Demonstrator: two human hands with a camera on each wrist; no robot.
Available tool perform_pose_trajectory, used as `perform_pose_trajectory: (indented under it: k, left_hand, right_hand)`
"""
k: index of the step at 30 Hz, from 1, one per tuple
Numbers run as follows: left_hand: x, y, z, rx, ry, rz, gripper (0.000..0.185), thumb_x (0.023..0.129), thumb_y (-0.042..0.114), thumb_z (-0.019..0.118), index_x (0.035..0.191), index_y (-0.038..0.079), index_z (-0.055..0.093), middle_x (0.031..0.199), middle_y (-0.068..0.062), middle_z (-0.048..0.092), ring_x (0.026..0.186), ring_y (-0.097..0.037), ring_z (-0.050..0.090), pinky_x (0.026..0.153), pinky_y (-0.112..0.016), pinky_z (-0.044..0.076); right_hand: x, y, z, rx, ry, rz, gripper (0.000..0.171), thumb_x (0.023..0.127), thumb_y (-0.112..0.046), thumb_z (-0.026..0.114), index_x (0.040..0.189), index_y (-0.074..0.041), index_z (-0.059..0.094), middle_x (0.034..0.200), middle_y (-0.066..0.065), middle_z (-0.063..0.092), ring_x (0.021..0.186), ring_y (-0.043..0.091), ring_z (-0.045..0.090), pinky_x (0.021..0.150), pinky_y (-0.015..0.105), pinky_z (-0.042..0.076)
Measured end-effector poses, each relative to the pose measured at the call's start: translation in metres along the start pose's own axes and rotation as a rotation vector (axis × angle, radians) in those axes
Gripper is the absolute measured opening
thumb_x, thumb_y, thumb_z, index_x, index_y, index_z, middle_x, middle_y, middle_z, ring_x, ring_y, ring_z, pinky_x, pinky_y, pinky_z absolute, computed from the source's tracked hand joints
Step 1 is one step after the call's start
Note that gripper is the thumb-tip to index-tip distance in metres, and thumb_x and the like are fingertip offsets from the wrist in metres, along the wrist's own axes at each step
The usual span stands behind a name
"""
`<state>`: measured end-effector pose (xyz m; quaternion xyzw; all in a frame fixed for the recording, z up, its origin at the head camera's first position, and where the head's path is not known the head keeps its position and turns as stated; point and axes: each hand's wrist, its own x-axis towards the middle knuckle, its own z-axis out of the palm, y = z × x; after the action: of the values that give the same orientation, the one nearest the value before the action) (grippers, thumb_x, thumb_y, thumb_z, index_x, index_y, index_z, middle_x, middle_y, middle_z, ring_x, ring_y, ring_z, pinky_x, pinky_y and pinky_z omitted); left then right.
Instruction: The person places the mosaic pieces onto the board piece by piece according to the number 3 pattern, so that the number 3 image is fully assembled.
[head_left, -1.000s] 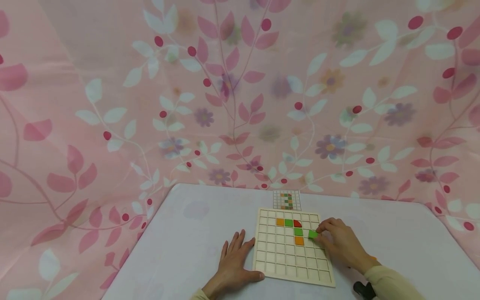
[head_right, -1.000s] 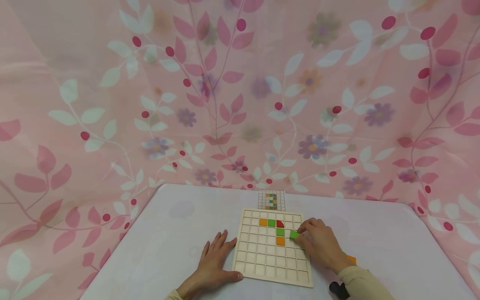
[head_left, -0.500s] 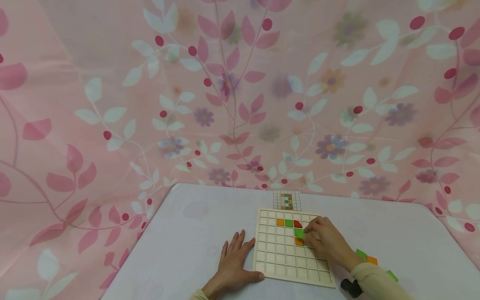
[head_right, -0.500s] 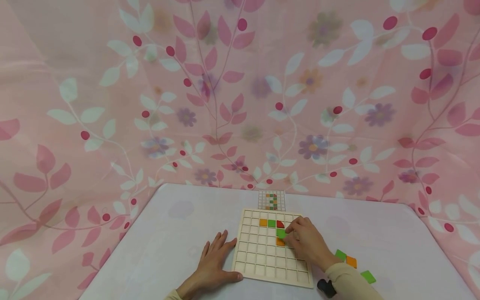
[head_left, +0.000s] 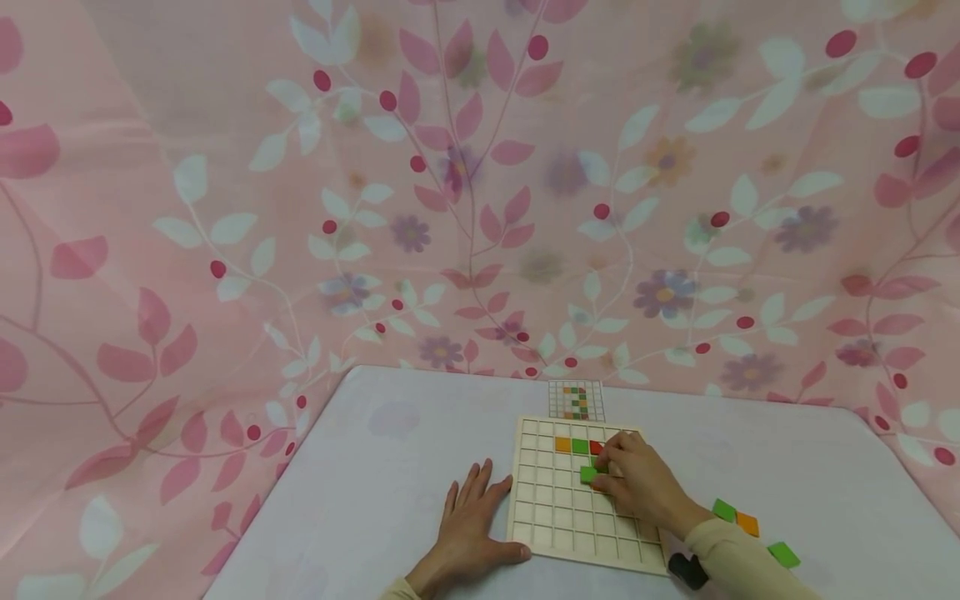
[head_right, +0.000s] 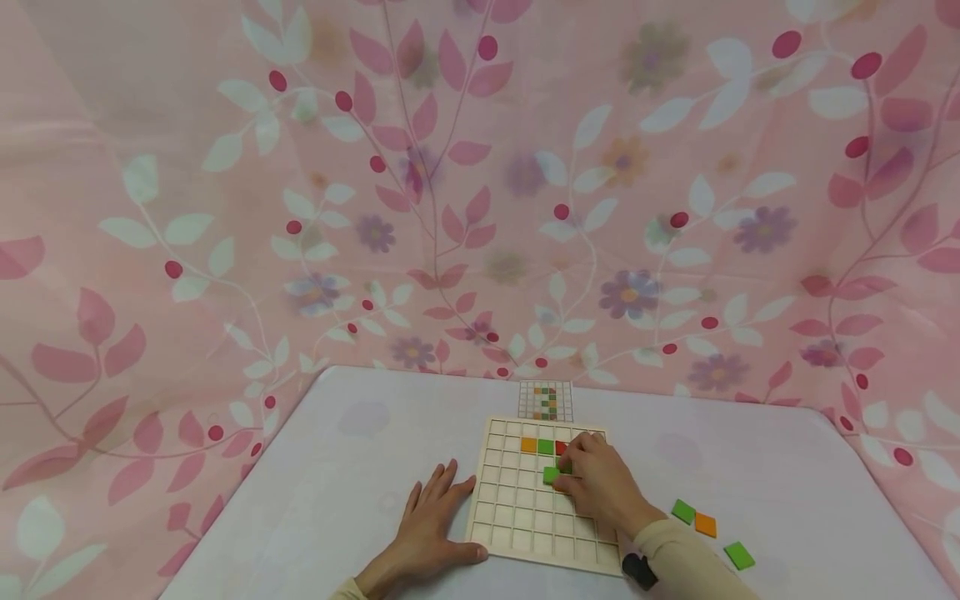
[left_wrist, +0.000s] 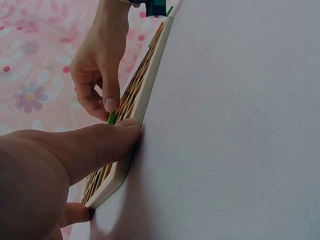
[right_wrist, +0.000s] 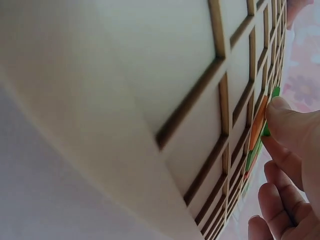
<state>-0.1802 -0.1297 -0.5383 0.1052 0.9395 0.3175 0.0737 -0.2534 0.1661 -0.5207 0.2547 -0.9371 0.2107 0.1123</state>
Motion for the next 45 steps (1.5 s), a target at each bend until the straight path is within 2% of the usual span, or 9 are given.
perform_pose_trajectory:
  k: [12,20,26,45]
  left_hand:
    - [0.002,-0.002,0.001,0.010,0.007,0.008,0.100,0.067,0.062,0.079,0.150,0.021,0.043,0.165,-0.012,0.015,0.153,-0.033,0.007,0.117,-0.065,0.002]
    - [0.001,-0.003,0.002,0.009,0.004,0.004,0.100,0.067,0.063,0.079,0.150,0.022,0.043,0.165,-0.012,0.015,0.153,-0.034,0.008,0.117,-0.065,0.003]
    - [0.001,-0.002,0.001,0.005,0.008,0.002,0.100,0.066,0.063,0.080,0.150,0.022,0.043,0.165,-0.012,0.015,0.153,-0.034,0.008,0.117,-0.065,0.003]
    - [0.001,0.000,-0.001,-0.002,-0.002,-0.006,0.099,0.066,0.062,0.080,0.149,0.021,0.044,0.165,-0.012,0.015,0.153,-0.034,0.007,0.117,-0.066,0.003]
  right_hand:
    - [0.007,-0.007,0.001,-0.059,-0.007,-0.017,0.018,0.073,-0.032,0.088,0.082,-0.024,0.076,0.098,-0.006,0.058,0.094,0.015,0.051,0.081,0.040,0.048]
    - [0.006,-0.009,0.002,-0.037,0.011,-0.056,0.015,0.071,-0.033,0.089,0.080,-0.026,0.078,0.096,-0.009,0.058,0.091,0.011,0.049,0.078,0.038,0.047]
    - [0.008,-0.007,0.001,-0.013,-0.009,-0.065,0.015,0.071,-0.032,0.088,0.081,-0.023,0.081,0.096,-0.007,0.059,0.091,0.011,0.049,0.077,0.036,0.048]
    - [0.011,-0.014,-0.006,0.091,-0.078,-0.013,0.012,0.072,-0.025,0.089,0.078,-0.019,0.081,0.095,-0.008,0.059,0.092,0.010,0.049,0.079,0.034,0.049]
